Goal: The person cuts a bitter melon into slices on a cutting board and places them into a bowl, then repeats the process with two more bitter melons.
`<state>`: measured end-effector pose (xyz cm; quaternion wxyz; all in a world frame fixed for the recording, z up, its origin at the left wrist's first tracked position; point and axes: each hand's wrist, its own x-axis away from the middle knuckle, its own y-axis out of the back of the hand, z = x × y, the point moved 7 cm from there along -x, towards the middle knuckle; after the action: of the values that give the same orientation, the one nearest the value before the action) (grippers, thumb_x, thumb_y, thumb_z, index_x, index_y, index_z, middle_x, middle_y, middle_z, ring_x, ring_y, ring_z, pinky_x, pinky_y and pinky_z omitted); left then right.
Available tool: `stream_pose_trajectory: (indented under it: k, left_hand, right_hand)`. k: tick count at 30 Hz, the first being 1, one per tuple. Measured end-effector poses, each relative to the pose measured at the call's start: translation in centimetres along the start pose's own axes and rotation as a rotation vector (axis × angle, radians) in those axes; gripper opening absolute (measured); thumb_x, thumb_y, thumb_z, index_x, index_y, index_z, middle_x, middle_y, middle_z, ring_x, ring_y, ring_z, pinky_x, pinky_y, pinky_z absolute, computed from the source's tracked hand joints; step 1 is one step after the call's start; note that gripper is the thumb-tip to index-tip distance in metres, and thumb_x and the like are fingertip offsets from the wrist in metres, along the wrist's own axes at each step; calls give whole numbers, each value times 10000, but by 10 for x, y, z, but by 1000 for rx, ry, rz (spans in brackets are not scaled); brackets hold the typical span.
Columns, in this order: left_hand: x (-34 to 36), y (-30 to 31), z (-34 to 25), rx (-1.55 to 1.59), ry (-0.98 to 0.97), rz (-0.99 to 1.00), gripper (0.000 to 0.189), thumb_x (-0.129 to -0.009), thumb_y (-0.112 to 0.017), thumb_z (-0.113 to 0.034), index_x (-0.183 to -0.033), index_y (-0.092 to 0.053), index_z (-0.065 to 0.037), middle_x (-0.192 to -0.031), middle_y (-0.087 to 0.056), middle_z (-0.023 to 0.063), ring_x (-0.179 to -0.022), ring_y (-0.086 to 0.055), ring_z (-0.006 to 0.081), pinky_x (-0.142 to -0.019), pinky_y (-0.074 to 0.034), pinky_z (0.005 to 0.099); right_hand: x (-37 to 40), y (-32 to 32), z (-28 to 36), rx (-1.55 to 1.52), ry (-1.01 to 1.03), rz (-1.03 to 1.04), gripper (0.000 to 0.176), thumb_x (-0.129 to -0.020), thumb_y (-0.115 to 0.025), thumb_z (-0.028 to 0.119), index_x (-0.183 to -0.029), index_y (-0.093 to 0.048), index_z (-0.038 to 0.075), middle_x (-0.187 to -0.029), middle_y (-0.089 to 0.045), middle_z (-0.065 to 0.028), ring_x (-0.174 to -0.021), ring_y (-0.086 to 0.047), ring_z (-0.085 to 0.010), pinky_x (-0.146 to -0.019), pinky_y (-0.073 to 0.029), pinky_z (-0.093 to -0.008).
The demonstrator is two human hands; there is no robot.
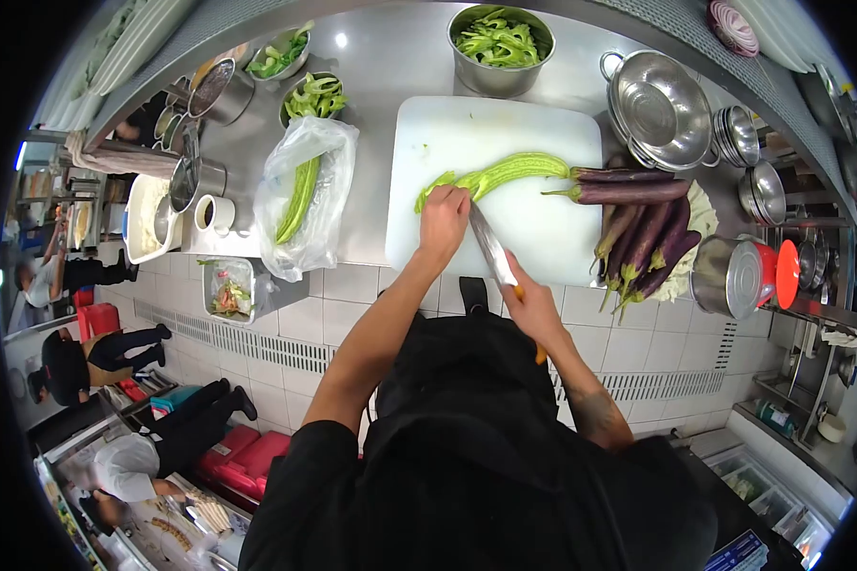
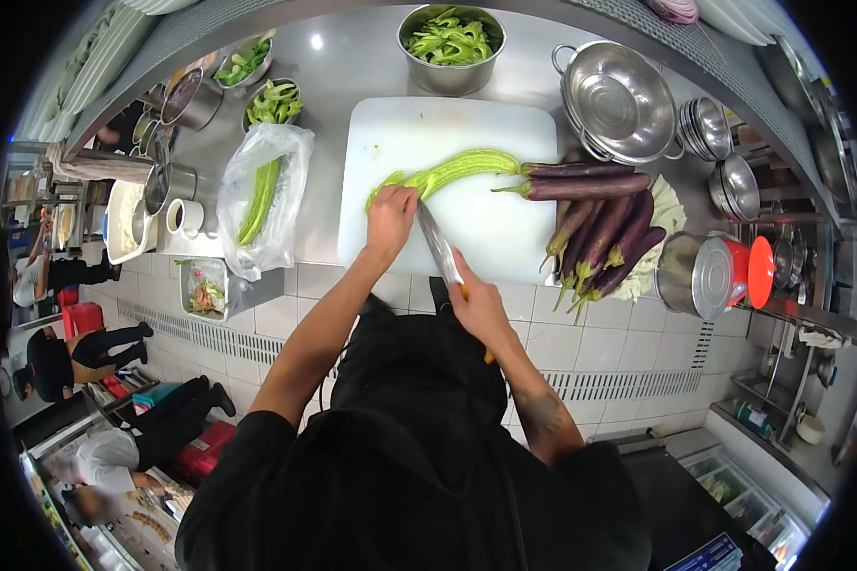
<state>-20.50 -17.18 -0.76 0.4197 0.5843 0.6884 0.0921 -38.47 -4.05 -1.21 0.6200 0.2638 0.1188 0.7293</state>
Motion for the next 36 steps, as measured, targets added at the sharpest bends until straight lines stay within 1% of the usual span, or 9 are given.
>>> stream_pose_trajectory:
  k: [6, 13, 16, 17, 21, 24, 25, 28, 36]
  left_hand:
    - [-11, 1, 0, -19, 77, 21, 38, -810, -696, 11, -842, -695, -9, -865, -664, 157, -818, -633, 342, -723, -535, 439]
    - [-8, -22, -13, 41, 52, 59, 61, -817, -696, 17, -870, -698, -14, -862, -665, 149, -833, -640, 344, -730, -539, 433]
    - [-5, -26, -9, 39, 87, 73, 56, -819, -695, 17, -866, -699, -14, -866, -668, 152, -827, -643, 346, -732, -542, 433]
    - [-5, -25, -9, 45, 86, 60, 54, -818, -693, 18, -860, -699, -14, -867, -669, 154, -822, -644, 347, -731, -542, 434]
    - [-4, -24, -4, 31, 62, 8, 42, -817, -696, 11, -850, -698, -15, -874, -674, 152, -821, -649, 346, -732, -545, 435]
    - [-9, -23, 0, 10, 81, 23, 43, -819, -699, 3, -859, -702, -12, -887, -679, 154, -834, -651, 345, -742, -547, 436]
    - [-11, -20, -3, 10, 83, 23, 62, -818, -706, 7, -878, -710, -9, -891, -688, 152, -826, -657, 337, -736, -545, 422]
    - [-17, -25, -14, 65, 72, 13, 66, -817, -703, 9, -880, -710, -10, -889, -687, 151, -838, -655, 338, -739, -545, 426]
    - [-16, -40, -18, 54, 39, 50, 51, -814, -698, 2, -860, -704, -18, -877, -675, 147, -857, -649, 341, -746, -551, 437]
  right_hand:
    - [-17, 47, 17, 6, -34, -64, 612, -927, -611, 102, -1511, -472, 222, -722, -647, -202, -594, -630, -223, -630, -513, -349]
    - [-131, 47, 24, 110, -81, -123, 630, -912, -567, 211, -1526, -426, 217, -762, -666, -275, -704, -673, -447, -697, -536, -492]
    - [-111, 38, 17, 119, -50, -115, 628, -910, -565, 207, -1523, -429, 205, -745, -661, -272, -700, -667, -452, -695, -530, -510]
    - [-94, 31, 7, 85, -41, -108, 658, -895, -582, 155, -1533, -427, 208, -709, -622, -249, -601, -634, -312, -647, -514, -396]
    - [-5, 15, -9, -5, -32, -15, 627, -931, -614, 110, -1528, -444, 203, -620, -549, -163, -545, -534, -203, -606, -495, -356]
    - [16, 33, -10, 38, -60, 15, 623, -933, -622, 107, -1524, -450, 205, -654, -592, -173, -567, -555, -198, -619, -502, -345]
    - [11, 46, 5, 17, -137, 52, 635, -915, -607, 103, -1520, -445, 206, -778, -658, -280, -701, -682, -421, -680, -531, -431]
    - [-36, 67, 14, 16, 47, -143, 626, -923, -612, 112, -1519, -455, 219, -784, -676, -229, -634, -647, -239, -660, -521, -359]
    - [-134, 58, 21, 141, -105, -169, 627, -910, -566, 155, -1522, -444, 220, -795, -664, -260, -632, -649, -343, -656, -521, -400]
